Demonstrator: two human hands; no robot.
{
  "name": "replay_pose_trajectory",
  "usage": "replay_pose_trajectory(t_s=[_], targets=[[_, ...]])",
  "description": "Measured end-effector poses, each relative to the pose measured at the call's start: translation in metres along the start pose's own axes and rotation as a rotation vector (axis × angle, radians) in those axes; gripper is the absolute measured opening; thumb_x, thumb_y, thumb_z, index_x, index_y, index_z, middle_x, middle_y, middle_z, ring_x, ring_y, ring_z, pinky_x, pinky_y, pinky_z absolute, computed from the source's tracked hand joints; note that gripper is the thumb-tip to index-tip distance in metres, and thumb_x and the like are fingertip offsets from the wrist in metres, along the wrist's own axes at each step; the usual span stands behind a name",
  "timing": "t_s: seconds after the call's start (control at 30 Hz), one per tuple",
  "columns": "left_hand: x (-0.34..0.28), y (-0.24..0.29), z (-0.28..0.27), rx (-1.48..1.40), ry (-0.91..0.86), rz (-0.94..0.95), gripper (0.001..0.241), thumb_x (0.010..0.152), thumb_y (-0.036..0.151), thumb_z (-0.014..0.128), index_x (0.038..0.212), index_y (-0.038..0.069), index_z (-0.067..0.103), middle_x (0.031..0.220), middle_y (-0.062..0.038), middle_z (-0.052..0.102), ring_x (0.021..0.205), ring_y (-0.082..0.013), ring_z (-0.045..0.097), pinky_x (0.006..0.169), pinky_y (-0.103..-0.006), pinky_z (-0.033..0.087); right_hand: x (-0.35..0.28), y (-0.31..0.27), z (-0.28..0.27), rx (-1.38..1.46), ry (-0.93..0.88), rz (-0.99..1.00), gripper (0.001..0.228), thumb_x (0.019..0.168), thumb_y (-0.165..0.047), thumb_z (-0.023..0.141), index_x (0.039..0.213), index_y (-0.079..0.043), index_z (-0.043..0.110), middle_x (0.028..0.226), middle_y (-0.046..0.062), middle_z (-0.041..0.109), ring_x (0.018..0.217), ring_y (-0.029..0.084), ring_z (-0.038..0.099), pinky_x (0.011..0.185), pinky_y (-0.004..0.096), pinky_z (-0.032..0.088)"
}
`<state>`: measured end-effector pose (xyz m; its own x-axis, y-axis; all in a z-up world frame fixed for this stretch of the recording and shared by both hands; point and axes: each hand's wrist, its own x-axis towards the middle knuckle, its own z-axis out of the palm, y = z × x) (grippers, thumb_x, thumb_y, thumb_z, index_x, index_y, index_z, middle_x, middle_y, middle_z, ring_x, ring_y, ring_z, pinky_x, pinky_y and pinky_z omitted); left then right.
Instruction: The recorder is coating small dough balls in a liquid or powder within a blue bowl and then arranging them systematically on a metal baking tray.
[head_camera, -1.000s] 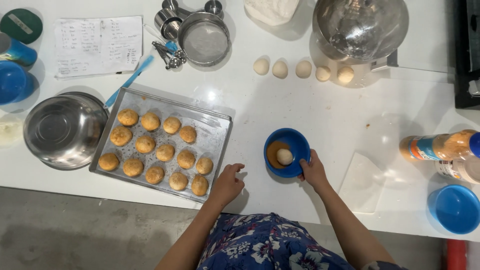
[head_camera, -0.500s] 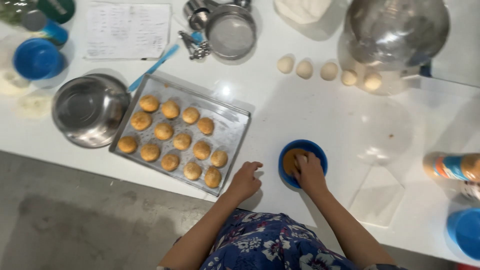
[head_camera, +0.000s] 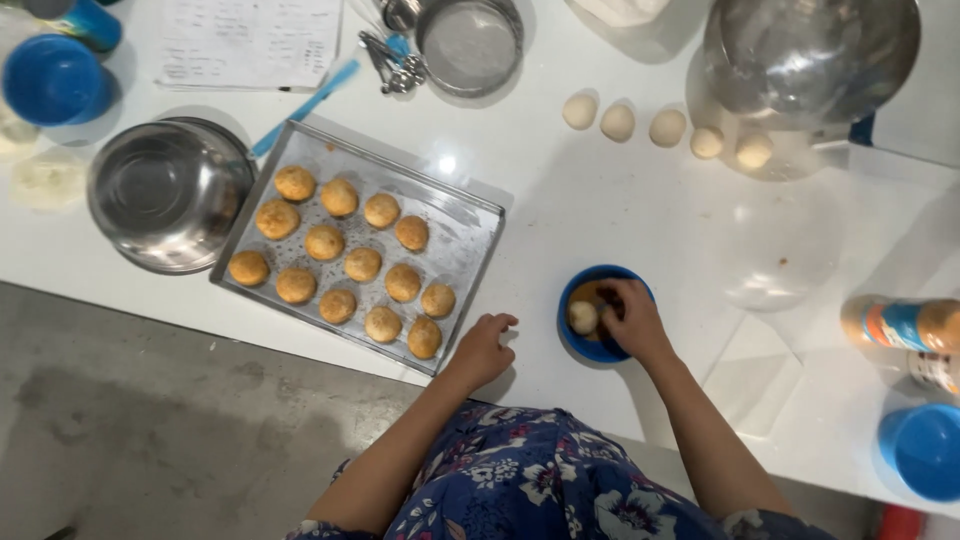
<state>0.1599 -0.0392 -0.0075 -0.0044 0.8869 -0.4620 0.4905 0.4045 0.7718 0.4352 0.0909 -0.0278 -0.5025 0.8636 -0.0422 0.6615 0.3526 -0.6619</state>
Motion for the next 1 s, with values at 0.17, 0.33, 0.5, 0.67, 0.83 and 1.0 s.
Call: replay_pose_trajectory(t_s=[0.17,0.33,0.5,0.67,0.83,1.0], targets=[[-0.002,-0.003,-0.003,-0.022,-0.008,-0.009,0.049,0.083,0.006,0.065,0.131,0.012,0.061,0.121,-0.012,0.061,0.090,-0.0232,0.071,0.087,-0.0372,0.056,-0.011,-0.007,-0.003,0.074,0.046,0.337,0.041,0.094,-0.014,0.056,0.134,-0.008,0.063,0.129,0.014,0.064,0.111,0.031,0.068,0.096,0.039,0.056],[0.000,-0.005,-0.002,-0.025,-0.034,-0.035,0.050,0.083,0.005,0.065,0.132,0.012,0.061,0.121,-0.012,0.060,0.090,-0.0225,0.071,0.087,-0.0362,0.056,-0.012,-0.041,0.017,-0.033,-0.071,0.123,0.058,0.083,-0.019,0.077,0.135,-0.003,0.056,0.121,0.022,0.059,0.114,0.039,0.056,0.098,0.047,0.049],[0.002,-0.006,0.001,0.024,-0.056,-0.010,0.050,0.082,0.006,0.065,0.132,0.012,0.061,0.121,-0.012,0.060,0.091,-0.0225,0.070,0.088,-0.0363,0.055,-0.001,-0.029,0.036,-0.136,-0.103,0.157,0.059,0.077,-0.017,0.077,0.132,-0.009,0.059,0.125,0.026,0.052,0.114,0.041,0.055,0.092,0.044,0.052],[-0.002,0.001,-0.008,0.010,-0.065,-0.043,0.050,0.082,0.007,0.065,0.132,0.013,0.062,0.120,-0.011,0.061,0.090,-0.0217,0.070,0.085,-0.0360,0.056,0.008,-0.020,0.012,0.263,-0.318,0.428,0.058,0.079,-0.014,0.073,0.134,-0.010,0.058,0.125,0.018,0.061,0.116,0.033,0.062,0.099,0.039,0.052],[-0.003,-0.003,-0.009,0.006,-0.078,-0.047,0.049,0.083,0.008,0.065,0.132,0.013,0.062,0.121,-0.010,0.062,0.091,-0.0210,0.070,0.085,-0.0358,0.056,-0.002,0.001,0.008,0.458,-0.299,0.359,0.070,0.078,-0.002,0.062,0.146,-0.010,0.049,0.138,0.016,0.056,0.126,0.030,0.056,0.105,0.038,0.045],[-0.001,-0.003,-0.007,-0.019,-0.077,-0.036,0.049,0.083,0.007,0.065,0.131,0.013,0.062,0.119,-0.011,0.062,0.090,-0.0209,0.071,0.086,-0.0353,0.057,-0.020,-0.031,-0.007,0.081,0.023,0.308,0.048,0.090,-0.001,0.053,0.136,-0.008,0.061,0.136,0.016,0.060,0.117,0.031,0.065,0.101,0.041,0.054]])
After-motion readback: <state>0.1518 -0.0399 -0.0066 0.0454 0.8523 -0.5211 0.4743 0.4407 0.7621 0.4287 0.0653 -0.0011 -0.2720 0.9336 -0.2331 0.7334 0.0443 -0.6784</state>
